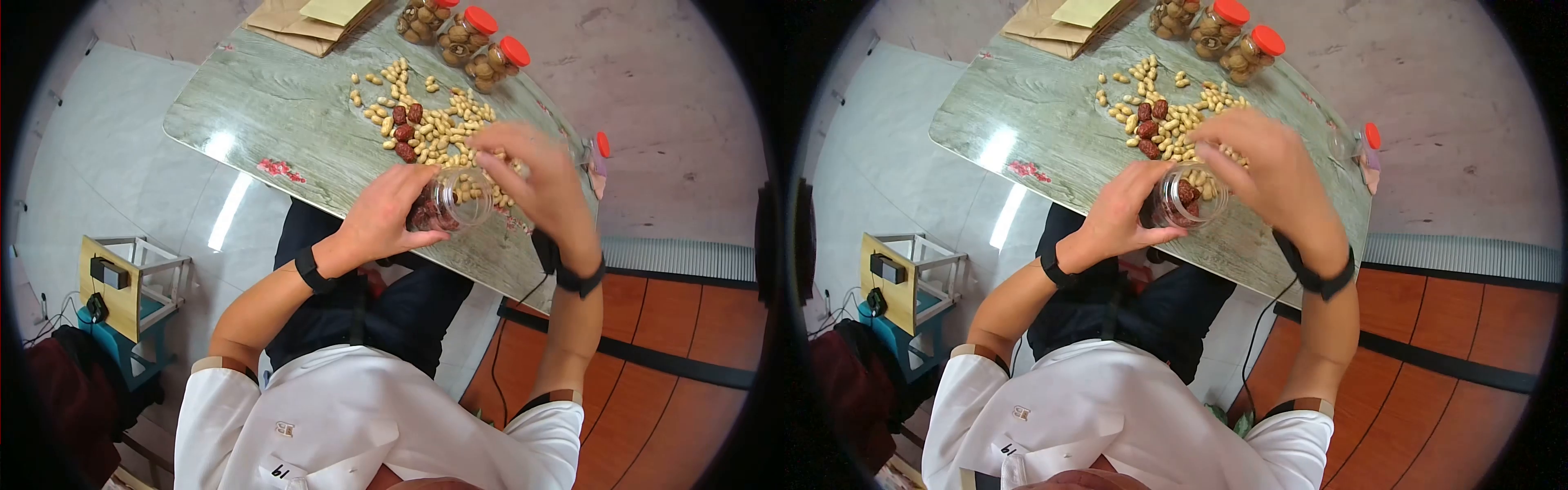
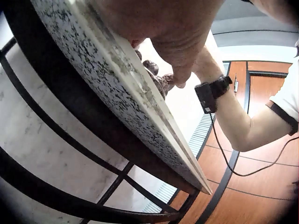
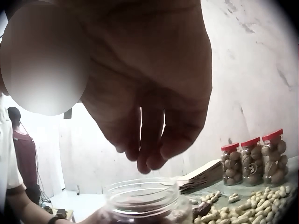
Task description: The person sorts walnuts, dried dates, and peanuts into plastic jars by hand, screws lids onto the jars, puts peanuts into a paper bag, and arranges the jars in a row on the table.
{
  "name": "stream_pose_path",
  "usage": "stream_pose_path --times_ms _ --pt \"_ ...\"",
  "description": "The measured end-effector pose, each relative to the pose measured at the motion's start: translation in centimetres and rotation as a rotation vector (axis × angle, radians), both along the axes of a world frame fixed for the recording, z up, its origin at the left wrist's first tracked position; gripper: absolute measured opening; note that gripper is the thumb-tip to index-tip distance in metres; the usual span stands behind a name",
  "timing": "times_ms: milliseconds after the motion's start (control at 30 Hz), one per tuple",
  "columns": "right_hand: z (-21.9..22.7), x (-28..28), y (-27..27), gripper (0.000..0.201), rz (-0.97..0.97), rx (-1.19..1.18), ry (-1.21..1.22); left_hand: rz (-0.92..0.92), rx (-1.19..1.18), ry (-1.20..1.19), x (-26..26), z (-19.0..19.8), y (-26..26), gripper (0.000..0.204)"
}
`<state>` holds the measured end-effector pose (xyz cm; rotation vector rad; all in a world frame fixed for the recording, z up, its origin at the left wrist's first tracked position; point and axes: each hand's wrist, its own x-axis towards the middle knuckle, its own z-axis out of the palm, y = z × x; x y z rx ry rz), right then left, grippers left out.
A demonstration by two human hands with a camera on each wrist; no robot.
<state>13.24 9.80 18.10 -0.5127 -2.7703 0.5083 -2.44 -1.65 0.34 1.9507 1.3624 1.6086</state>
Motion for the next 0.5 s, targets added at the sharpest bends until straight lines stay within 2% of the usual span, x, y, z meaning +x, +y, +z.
stream_pose_path --times_ms 100,167,233,267,333,467,500 --pt "-2.2 -3.6 4.3 0.029 0.043 0.082 0.018 -0.001 -0.001 0.007 0.0 0.1 -0.1 0.089" --pt "-5.0 -5.5 6.8 0.034 0.196 0.070 -0.158 -0.008 0.017 0.025 -0.1 0.0 -0.1 0.090" --pt "-7.2 -7.2 8.2 0.036 0.216 0.063 -0.235 -0.007 0.017 0.023 -0.1 0.1 -0.3 0.090" --pt "-7.9 -8.0 8.4 0.038 0.231 0.046 -0.312 -0.011 0.008 0.019 -0.2 0.2 -0.3 0.090" --pt "-9.0 -8.7 8.5 0.042 0.270 0.066 -0.313 0.016 0.036 0.020 -0.1 -0.3 -0.2 0.090" --pt "-9.8 -9.1 8.6 0.041 0.214 0.132 -0.352 -0.017 -0.015 0.004 -0.2 0.0 -0.4 0.090" --pt "-9.8 -9.0 8.6 0.035 0.213 0.158 -0.352 -0.016 -0.012 0.003 -0.1 0.0 -0.4 0.090"
